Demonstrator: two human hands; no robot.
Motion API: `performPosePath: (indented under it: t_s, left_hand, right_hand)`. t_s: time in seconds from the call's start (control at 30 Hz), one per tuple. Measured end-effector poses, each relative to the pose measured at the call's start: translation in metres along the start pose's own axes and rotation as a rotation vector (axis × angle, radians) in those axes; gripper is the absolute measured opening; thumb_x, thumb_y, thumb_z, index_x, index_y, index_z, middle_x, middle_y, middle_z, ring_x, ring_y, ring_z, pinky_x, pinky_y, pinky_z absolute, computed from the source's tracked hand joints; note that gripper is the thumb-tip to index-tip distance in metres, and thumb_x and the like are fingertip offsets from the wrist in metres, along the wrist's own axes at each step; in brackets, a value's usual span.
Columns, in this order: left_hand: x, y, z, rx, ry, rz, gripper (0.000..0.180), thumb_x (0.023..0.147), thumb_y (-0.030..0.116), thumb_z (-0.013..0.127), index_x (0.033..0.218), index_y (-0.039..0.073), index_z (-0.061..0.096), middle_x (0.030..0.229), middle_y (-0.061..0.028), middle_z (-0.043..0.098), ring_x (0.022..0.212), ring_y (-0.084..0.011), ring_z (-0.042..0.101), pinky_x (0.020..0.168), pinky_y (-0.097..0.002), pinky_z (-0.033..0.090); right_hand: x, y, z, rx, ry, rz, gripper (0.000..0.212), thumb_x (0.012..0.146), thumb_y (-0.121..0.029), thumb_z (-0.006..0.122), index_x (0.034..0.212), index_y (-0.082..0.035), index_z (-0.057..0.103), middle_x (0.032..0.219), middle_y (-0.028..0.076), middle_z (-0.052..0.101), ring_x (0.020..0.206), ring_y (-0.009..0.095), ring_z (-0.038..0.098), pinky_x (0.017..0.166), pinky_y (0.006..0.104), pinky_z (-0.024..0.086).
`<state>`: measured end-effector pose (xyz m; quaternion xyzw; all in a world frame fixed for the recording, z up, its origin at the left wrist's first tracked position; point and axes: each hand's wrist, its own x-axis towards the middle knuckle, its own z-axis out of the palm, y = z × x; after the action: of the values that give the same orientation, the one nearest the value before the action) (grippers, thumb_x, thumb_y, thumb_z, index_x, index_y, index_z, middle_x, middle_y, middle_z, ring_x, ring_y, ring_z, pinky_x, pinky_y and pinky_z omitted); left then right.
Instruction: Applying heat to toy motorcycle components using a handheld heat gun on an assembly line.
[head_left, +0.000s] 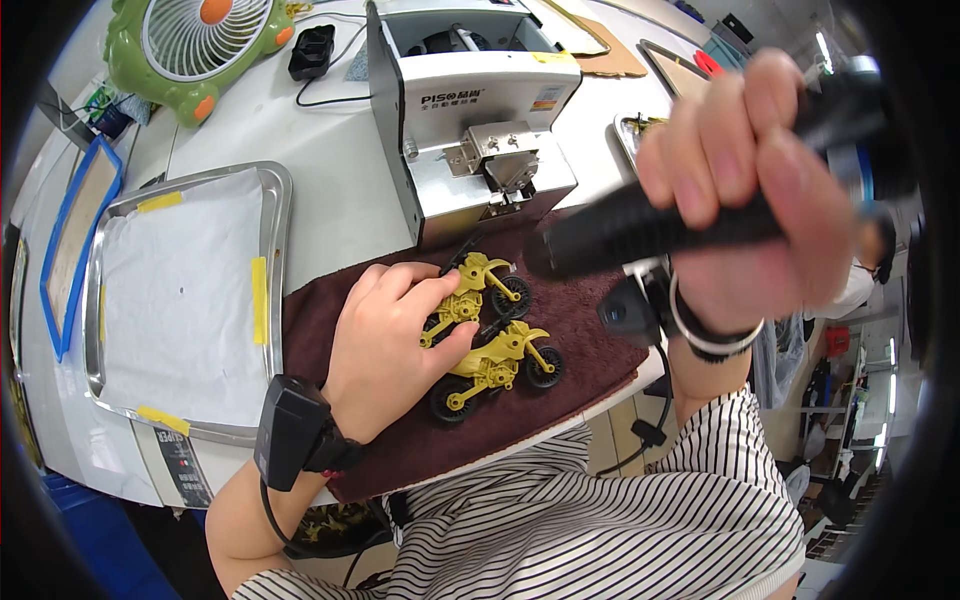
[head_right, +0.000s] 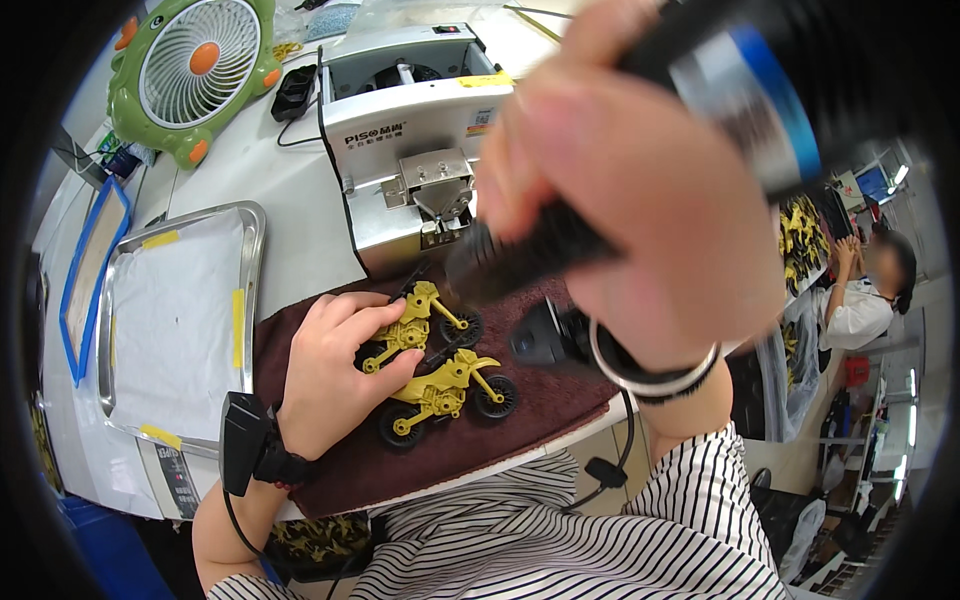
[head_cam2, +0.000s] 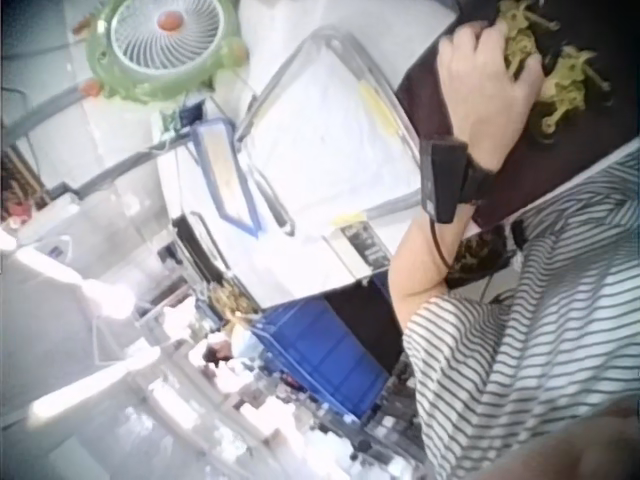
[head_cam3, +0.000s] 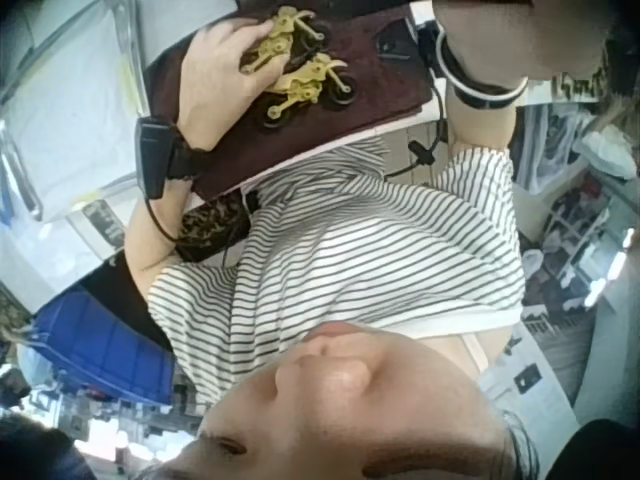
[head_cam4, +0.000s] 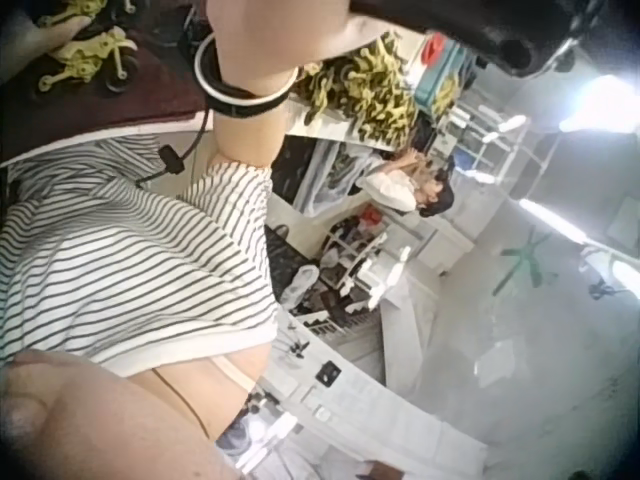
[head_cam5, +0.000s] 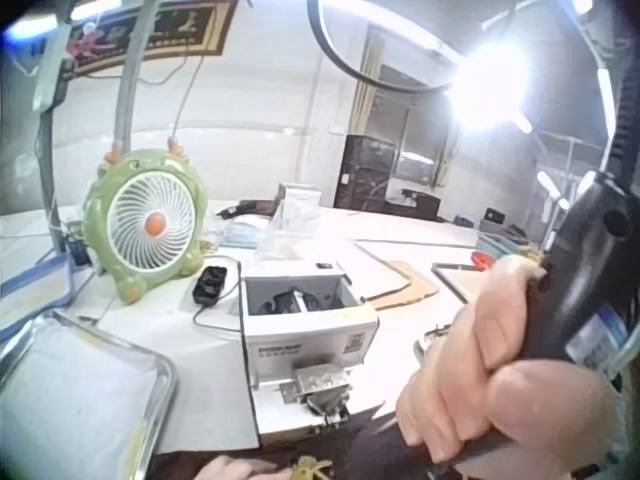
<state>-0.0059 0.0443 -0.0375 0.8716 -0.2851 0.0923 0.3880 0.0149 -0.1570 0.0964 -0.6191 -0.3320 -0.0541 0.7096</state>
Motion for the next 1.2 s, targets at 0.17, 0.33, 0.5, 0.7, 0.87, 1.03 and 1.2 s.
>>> performPosePath:
  t_s: [0.17, 0.33, 0.5, 0.7, 0.87, 1.03, 1.2]
  left_hand:
    - [0.0, 0.002, -0.002, 0.024, -0.032, 0.001, 0.037, 0.064, 0.016, 0.071, 0.097, 0.002, 0.063, 0.089, -0.0091, 0.06, 0.081, -0.0253, 0.054, 0.071, -0.0327, 0.045]
    - [-0.004, -0.002, 0.002, 0.087, -0.03, 0.056, 0.035, 0.067, 0.017, 0.069, 0.098, 0.002, 0.061, 0.085, -0.0067, 0.056, 0.08, -0.0227, 0.051, 0.071, -0.0324, 0.043]
    - [0.001, 0.002, 0.0, 0.09, -0.03, 0.082, 0.035, 0.065, 0.017, 0.069, 0.096, 0.002, 0.061, 0.084, -0.0064, 0.056, 0.078, -0.0225, 0.051, 0.07, -0.0323, 0.044]
    - [0.001, -0.001, 0.002, 0.098, -0.042, 0.064, 0.033, 0.064, 0.016, 0.07, 0.093, 0.003, 0.061, 0.08, -0.0055, 0.053, 0.076, -0.0218, 0.051, 0.067, -0.0319, 0.044]
    - [0.003, 0.0, 0.003, 0.054, -0.029, 0.046, 0.032, 0.062, 0.014, 0.071, 0.091, 0.002, 0.062, 0.078, -0.0062, 0.055, 0.074, -0.024, 0.051, 0.066, -0.0321, 0.044]
    - [0.005, 0.006, 0.0, 0.128, 0.026, 0.077, 0.03, 0.063, 0.012, 0.071, 0.09, 0.003, 0.062, 0.082, -0.0052, 0.056, 0.078, -0.024, 0.051, 0.069, -0.0337, 0.042]
    - [-0.006, 0.03, -0.013, 0.082, -0.003, 0.141, 0.033, 0.06, 0.017, 0.073, 0.089, 0.007, 0.061, 0.085, -0.0032, 0.057, 0.08, -0.0221, 0.052, 0.07, -0.0341, 0.038]
  right_hand:
    - [-0.028, -0.001, 0.016, -0.062, 0.156, 0.063, 0.02, 0.077, -0.011, 0.053, 0.085, -0.009, 0.035, 0.067, 0.002, 0.045, 0.055, 0.013, 0.046, 0.06, 0.0295, 0.04]
    - [-0.034, 0.02, 0.015, -0.064, 0.2, 0.096, 0.021, 0.076, -0.01, 0.055, 0.086, -0.008, 0.036, 0.066, 0.002, 0.045, 0.056, 0.014, 0.047, 0.06, 0.0296, 0.04]
    - [-0.037, 0.021, 0.018, -0.044, 0.244, 0.105, 0.023, 0.074, -0.008, 0.057, 0.086, -0.008, 0.037, 0.065, 0.003, 0.046, 0.055, 0.014, 0.047, 0.059, 0.0291, 0.041]
    - [-0.037, 0.02, 0.023, -0.103, 0.21, 0.131, 0.026, 0.074, -0.009, 0.062, 0.086, -0.007, 0.039, 0.065, 0.003, 0.047, 0.055, 0.014, 0.048, 0.058, 0.0293, 0.042]
    - [-0.017, -0.014, -0.011, 0.008, 0.038, -0.098, 0.015, 0.075, -0.009, 0.048, 0.084, -0.007, 0.037, 0.068, 0.002, 0.042, 0.056, 0.012, 0.041, 0.059, 0.0283, 0.035]
    - [0.015, -0.019, -0.015, -0.001, 0.142, -0.155, 0.01, 0.077, -0.014, 0.045, 0.08, -0.007, 0.038, 0.069, 0.003, 0.037, 0.064, 0.014, 0.038, 0.07, 0.0318, 0.032]
    - [0.026, 0.01, 0.025, 0.067, 0.477, -0.209, 0.015, 0.07, -0.011, 0.055, 0.075, 0.0, 0.047, 0.057, 0.008, 0.048, 0.05, 0.019, 0.051, 0.054, 0.031, 0.044]
